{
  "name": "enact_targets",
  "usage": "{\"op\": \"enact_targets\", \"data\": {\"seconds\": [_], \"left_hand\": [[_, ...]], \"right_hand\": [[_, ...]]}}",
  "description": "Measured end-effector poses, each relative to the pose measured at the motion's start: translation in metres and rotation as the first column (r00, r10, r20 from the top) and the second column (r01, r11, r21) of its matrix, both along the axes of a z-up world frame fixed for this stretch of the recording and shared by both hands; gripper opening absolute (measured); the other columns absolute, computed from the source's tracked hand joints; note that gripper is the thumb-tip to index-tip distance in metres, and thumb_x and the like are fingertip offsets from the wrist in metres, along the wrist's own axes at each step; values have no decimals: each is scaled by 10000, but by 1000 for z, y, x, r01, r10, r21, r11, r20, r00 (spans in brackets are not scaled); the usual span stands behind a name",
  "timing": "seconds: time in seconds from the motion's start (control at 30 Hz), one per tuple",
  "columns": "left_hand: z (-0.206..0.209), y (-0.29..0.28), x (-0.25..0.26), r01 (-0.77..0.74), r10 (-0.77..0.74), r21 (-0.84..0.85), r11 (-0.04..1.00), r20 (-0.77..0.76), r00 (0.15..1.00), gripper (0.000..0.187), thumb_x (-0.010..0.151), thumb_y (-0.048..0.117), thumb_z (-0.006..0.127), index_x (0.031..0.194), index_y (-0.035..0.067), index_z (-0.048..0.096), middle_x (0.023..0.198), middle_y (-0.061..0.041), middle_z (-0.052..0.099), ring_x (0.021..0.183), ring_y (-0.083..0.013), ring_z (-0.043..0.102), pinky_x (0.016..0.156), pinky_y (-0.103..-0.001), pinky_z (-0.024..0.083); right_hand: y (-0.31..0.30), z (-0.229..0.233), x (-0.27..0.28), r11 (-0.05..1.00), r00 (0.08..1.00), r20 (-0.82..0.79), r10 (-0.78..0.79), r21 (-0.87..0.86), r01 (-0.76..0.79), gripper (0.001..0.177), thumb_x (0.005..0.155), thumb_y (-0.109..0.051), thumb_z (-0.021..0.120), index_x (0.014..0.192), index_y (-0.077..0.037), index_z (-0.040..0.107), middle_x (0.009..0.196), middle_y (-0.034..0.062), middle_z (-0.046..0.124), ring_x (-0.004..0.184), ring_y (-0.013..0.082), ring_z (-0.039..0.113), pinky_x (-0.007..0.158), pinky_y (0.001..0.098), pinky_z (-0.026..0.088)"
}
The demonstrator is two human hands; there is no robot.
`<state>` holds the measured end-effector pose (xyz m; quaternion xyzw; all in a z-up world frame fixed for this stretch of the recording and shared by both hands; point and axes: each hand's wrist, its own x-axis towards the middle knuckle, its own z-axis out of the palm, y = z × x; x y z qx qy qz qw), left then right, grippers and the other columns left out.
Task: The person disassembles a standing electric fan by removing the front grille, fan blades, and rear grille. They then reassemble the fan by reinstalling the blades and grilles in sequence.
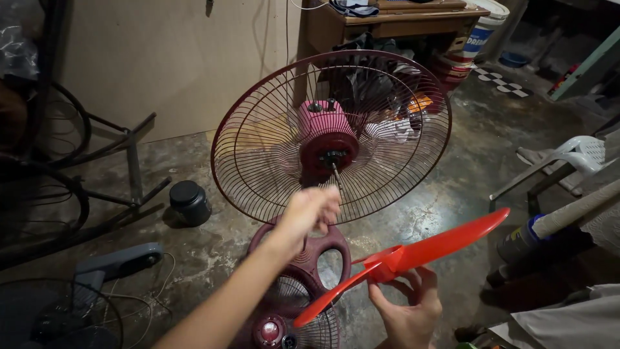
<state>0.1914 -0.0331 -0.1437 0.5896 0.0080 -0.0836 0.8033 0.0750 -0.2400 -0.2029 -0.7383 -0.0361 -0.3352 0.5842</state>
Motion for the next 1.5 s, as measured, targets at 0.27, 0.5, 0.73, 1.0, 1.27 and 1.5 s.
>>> {"op": "enact_targets", "data": {"seconds": [0.27,0.5,0.73,1.0,1.27,1.5], "left_hand": [[0,-1,45,-166,144,211,963,116,983,252,800,230,874,776,16,742,666,-20,667,582,-102,574,576,-271,484],[-1,1,46,-91,88,139,986,27,996,201,837,189,805,839,-13,797,753,-86,773,638,-129,690,620,-264,548],[3,6,42,-44,47,84,995,-39,998,153,851,144,796,864,-9,793,744,-84,765,641,-135,680,634,-269,539],[13,6,38,-26,40,120,992,-111,993,131,848,182,784,829,52,784,753,-46,754,678,-131,648,681,-389,556],[15,10,33,21,6,119,993,-224,975,191,823,307,827,823,119,796,779,4,765,717,-118,662,643,-346,419],[12,13,31,63,-46,53,997,-277,960,223,817,373,840,791,170,752,780,62,751,724,-60,638,618,-328,360]], "right_hand": [[7,-7,-2,999,999,-31,-12,-48,11,780,539,29,894,1240,50,552,1089,146,711,891,230,765,708,334,622],[8,-6,-5,998,999,-33,36,-50,-37,783,551,25,886,1252,60,538,1101,152,706,924,234,767,720,335,623],[11,-2,-9,996,998,-54,37,-76,-42,780,558,25,883,1250,69,526,1107,168,710,910,240,776,724,336,623],[16,0,-11,996,997,-83,-5,-90,-2,788,548,24,887,1245,78,523,1101,179,708,902,249,774,709,341,622],[17,18,-13,995,992,-114,57,-74,-65,781,583,19,866,1283,77,524,1108,168,725,912,248,786,750,341,622],[14,20,-15,999,982,-183,48,-17,-52,798,555,70,854,1283,66,526,1172,168,688,976,257,759,772,367,631]]}}
